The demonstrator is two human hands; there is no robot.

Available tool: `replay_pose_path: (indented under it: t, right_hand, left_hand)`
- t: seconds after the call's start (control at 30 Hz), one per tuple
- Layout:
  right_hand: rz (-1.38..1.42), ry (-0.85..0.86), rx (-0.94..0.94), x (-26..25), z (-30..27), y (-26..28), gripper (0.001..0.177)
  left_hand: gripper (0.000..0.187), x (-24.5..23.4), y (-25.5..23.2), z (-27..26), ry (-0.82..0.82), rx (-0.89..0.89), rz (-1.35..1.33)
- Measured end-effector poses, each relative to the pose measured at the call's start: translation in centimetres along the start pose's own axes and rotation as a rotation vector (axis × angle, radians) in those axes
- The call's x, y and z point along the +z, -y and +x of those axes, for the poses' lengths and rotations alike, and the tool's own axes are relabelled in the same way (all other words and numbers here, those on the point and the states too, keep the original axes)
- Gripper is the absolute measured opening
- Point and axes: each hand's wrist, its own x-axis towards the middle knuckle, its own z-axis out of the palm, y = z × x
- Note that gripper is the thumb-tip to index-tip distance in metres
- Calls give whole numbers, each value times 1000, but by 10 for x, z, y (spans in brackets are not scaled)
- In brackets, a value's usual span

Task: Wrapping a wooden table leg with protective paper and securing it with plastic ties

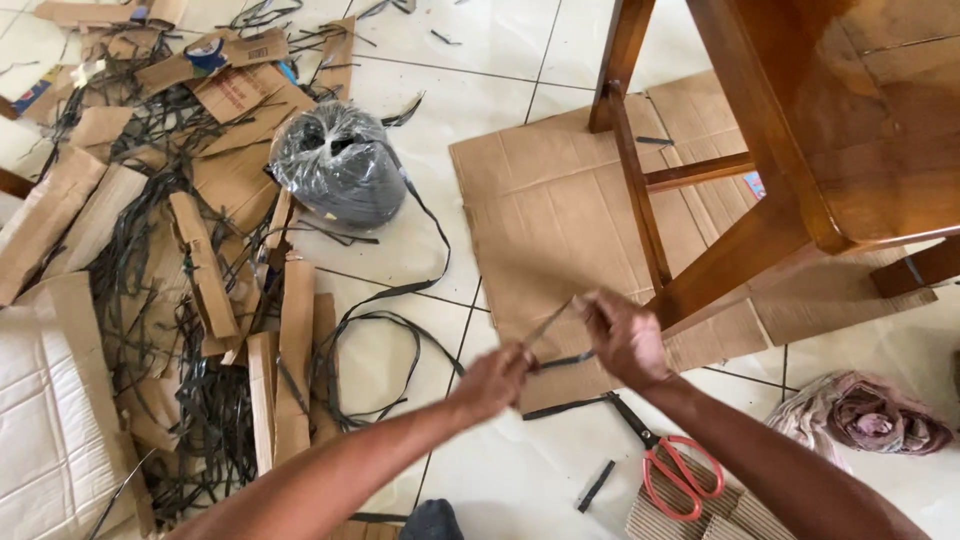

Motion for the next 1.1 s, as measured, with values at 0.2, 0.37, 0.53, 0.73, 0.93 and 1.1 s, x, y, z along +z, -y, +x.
replay_pose_path:
  t: [0.2, 0.37, 0.53, 0.73, 0.93, 1.1]
  right_hand:
    - [-174, 81, 26, -7, -19, -40, 27]
    - [-42, 131, 171, -40, -48, 9, 30]
    - [8, 189, 397, -64, -87, -10, 28]
    - [202, 430, 704, -94, -143, -52, 27]
    - [-67, 619, 556, -107, -168, -55, 29]
    - [-19, 592, 756, -116, -139, -30, 22]
  left_hand:
    - [31, -74, -1, 25, -620, 255, -99]
    - [31, -105, 7, 32, -778, 166, -47]
    - [32, -110, -6, 41, -791, 156, -28]
    - [32, -99, -36, 55, -692, 295, 82]
    - [29, -61, -60, 65, -539, 455, 53]
    - [31, -36, -62, 85, -346, 409, 203]
